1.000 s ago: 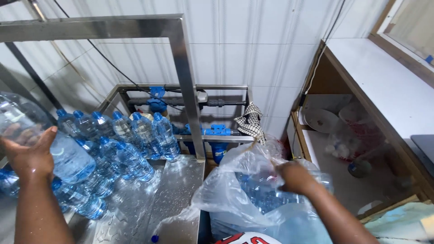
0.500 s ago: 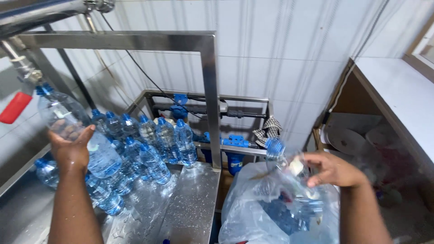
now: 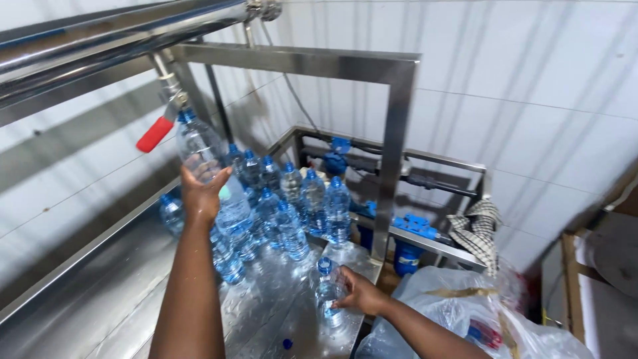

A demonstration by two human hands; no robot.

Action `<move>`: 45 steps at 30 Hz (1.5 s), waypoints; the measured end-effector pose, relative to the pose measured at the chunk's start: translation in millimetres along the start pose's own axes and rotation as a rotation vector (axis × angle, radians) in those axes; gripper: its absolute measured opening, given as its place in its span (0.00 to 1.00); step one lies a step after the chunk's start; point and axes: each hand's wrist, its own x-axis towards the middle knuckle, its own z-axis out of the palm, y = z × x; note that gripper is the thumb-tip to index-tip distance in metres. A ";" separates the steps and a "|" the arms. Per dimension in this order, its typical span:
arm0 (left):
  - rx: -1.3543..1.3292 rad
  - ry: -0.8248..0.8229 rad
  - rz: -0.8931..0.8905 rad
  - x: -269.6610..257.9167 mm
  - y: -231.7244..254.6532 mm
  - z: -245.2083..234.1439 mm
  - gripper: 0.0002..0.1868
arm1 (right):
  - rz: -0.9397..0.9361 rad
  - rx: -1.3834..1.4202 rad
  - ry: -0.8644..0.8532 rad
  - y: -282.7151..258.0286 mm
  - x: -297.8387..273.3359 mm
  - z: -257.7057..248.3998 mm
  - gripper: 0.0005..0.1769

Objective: The person fills clear plastic water bottles with water from a stainless steel tap. They place the filled bottles on a metal counter and retrieve empty bottles from a plastic bag to continue the process.

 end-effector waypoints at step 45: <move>0.505 -0.879 -0.223 -187.7 -197.1 26.6 0.78 | -0.335 -0.138 0.054 -378.6 203.7 89.9 0.63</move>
